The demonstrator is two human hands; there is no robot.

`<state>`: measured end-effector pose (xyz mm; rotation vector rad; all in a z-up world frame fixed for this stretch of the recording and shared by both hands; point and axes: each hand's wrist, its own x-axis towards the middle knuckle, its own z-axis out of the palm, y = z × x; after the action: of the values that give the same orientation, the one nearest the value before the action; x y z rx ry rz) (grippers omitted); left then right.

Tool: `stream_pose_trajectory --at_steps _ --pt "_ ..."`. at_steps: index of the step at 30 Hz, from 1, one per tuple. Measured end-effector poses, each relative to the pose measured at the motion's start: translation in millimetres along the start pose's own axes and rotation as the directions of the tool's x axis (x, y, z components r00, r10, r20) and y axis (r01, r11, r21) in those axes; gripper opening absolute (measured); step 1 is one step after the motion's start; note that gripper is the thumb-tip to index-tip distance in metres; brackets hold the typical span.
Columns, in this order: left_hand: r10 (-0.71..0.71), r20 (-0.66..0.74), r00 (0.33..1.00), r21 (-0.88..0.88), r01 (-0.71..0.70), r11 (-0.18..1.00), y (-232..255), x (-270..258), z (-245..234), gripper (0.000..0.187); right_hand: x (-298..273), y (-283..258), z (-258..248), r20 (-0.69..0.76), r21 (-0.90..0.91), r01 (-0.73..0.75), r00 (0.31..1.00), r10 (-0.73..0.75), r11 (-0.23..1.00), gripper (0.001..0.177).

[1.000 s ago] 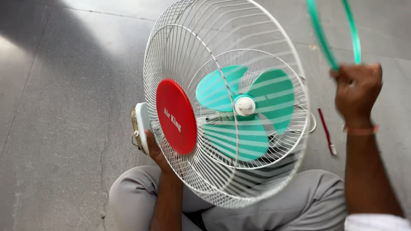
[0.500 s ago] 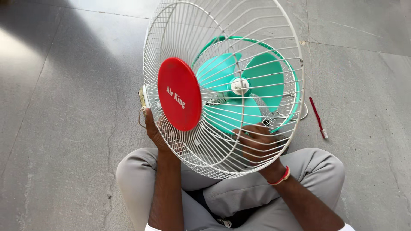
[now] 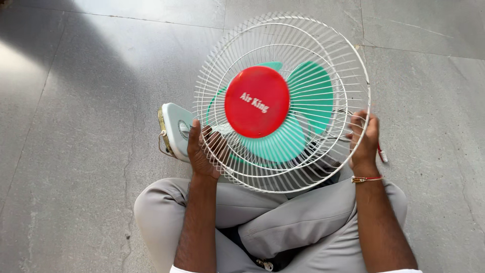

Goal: The person sits on the floor and assembles a table fan. They tighten the central nut on the fan blades, wipe the blades with a cloth, and then attach the front and rear wire cages to the fan body.

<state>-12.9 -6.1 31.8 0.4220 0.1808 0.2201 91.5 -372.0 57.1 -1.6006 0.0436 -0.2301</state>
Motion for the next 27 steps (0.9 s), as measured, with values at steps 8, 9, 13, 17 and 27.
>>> stream_pose_trajectory --at_steps 8,9,13,17,27 --pt "0.043 0.007 0.999 0.184 -0.043 0.982 -9 -5 29 0.043 -13 -47 0 0.205 0.368 -0.229 0.965 0.162 0.901 0.057" --pt "0.043 0.129 0.991 0.111 -0.057 0.992 -11 -4 29 0.043 -9 -48 -6 0.257 0.346 -0.316 0.937 0.234 0.883 0.056" --pt "0.079 0.245 0.966 0.676 -0.229 0.701 -10 -1 32 0.061 10 -20 -37 0.432 0.727 -0.437 0.89 0.142 0.53 0.031" --pt "0.513 0.131 0.848 0.802 -0.395 0.448 19 94 22 0.033 24 -3 -67 0.374 0.831 -0.354 0.927 0.041 0.43 0.026" --pt "-0.085 -0.343 0.936 0.86 0.276 -0.429 16 211 -57 0.031 25 1 -60 0.335 0.868 -0.317 0.942 0.02 0.383 0.022"
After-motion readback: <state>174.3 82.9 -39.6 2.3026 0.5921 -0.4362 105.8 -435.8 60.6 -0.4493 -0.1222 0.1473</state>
